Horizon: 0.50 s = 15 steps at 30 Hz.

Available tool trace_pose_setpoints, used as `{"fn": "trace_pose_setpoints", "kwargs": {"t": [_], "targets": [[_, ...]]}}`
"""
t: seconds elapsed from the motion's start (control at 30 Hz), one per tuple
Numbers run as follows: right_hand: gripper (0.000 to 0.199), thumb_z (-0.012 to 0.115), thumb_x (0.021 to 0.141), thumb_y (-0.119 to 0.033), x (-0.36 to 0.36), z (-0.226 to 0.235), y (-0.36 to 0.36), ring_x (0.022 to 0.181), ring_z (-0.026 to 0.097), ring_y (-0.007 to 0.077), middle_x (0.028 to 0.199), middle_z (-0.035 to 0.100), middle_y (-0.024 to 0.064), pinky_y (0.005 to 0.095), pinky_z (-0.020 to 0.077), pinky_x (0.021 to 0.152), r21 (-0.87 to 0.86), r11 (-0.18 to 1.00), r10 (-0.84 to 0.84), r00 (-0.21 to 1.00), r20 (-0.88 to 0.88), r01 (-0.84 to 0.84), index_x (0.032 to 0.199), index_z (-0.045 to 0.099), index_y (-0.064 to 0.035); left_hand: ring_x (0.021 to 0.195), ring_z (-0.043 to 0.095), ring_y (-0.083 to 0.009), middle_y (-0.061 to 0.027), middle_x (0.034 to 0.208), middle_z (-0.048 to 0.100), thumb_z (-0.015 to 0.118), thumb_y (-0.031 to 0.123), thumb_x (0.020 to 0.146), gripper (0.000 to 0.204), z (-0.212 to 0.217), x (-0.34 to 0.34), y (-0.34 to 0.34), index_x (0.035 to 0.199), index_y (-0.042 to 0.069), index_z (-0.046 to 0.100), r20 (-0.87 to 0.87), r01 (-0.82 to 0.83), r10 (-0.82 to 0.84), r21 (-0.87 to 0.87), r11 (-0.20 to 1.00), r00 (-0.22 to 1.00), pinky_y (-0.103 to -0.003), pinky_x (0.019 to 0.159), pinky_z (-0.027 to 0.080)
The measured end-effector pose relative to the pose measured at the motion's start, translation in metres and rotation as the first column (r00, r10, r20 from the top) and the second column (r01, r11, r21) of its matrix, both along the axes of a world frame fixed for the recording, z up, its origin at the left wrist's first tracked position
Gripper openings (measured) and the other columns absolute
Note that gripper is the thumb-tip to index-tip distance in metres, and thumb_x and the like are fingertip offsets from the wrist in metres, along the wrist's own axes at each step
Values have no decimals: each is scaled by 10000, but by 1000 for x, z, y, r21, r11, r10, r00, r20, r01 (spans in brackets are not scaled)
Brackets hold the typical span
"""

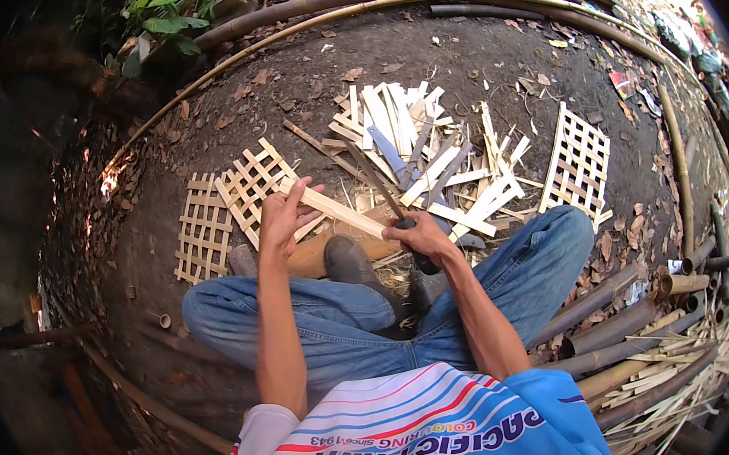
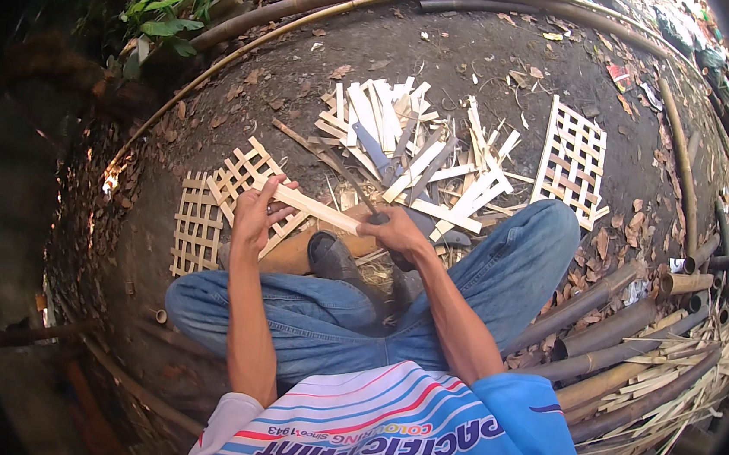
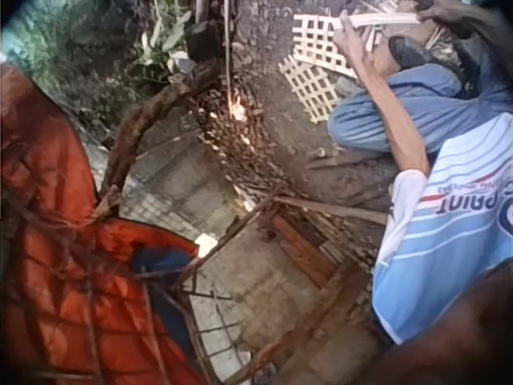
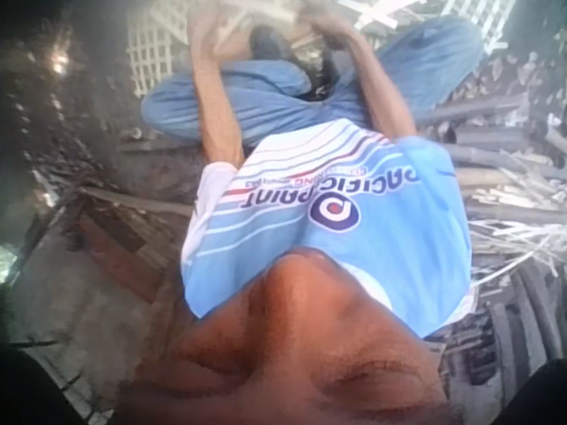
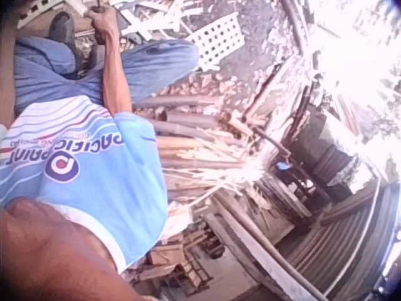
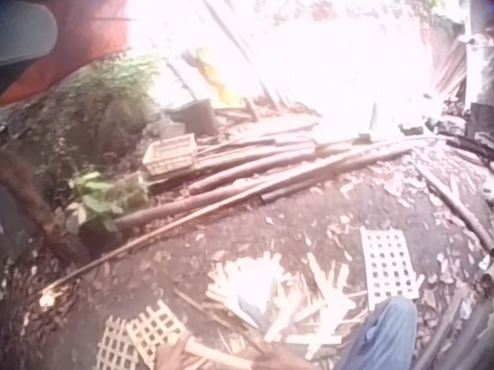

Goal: The person sits on the ground and weaves thin bamboo strips into a lattice pattern. They use a knife to trim and shape the strips as they interlace them into a grid.

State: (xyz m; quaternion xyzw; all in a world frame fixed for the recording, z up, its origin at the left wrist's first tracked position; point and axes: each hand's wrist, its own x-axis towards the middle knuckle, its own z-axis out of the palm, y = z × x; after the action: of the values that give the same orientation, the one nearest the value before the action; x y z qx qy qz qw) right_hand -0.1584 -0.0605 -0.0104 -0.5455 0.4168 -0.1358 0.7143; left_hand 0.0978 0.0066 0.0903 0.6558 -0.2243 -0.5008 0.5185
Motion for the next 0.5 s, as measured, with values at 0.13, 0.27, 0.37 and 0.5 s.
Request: {"fn": "trace_pose_setpoints", "kwargs": {"t": [0.13, 0.27, 0.37, 0.5], "targets": [[456, 735, 817, -359, 21, 2, 4, 671, 714, 241, 624, 654, 182, 372, 551, 661, -181, 967, -228, 928, -294, 180, 1042, 707, 36, 902, 718, -272, -206, 1066, 685, 543, 274, 1035, 411, -28, -16, 0, 1243, -78, 583, 109, -268, 282, -127, 955, 953, -345, 789, 629], [400, 715, 799, -342, 31, -35, 34, 765, 705, 341, 740, 683, 224, 418, 547, 723, -273, 954, -212, 925, -315, 126, 933, 697, 35, 838, 715, -254, -194, 899, 667, 554, 313, 1025, 463, -92, -25, 0, 1047, -144, 626, 165, -432, 451, -140, 891, 877, -353, 737, 634], [371, 684, 802, -305, 30, -52, 51, 884, 688, 387, 878, 688, 271, 447, 534, 786, -215, 977, -80, 926, -368, -2, 954, 659, 32, 818, 721, -257, -214, 887, 669, 546, 347, 1023, 517, -101, -35, 0, 977, -162, 622, 307, -396, 396, -66, 916, 865, -338, 703, 625], [477, 633, 912, -373, 36, -69, 74, 893, 665, 430, 913, 668, 298, 477, 505, 811, -275, 962, -111, 920, -376, 4, 1066, 575, 75, 835, 728, -297, -248, 930, 680, 468, 380, 1043, 570, -106, -35, 1, 1091, -168, 618, 432, -315, 288, -9, 949, 854, -339, 711, 606]]}}
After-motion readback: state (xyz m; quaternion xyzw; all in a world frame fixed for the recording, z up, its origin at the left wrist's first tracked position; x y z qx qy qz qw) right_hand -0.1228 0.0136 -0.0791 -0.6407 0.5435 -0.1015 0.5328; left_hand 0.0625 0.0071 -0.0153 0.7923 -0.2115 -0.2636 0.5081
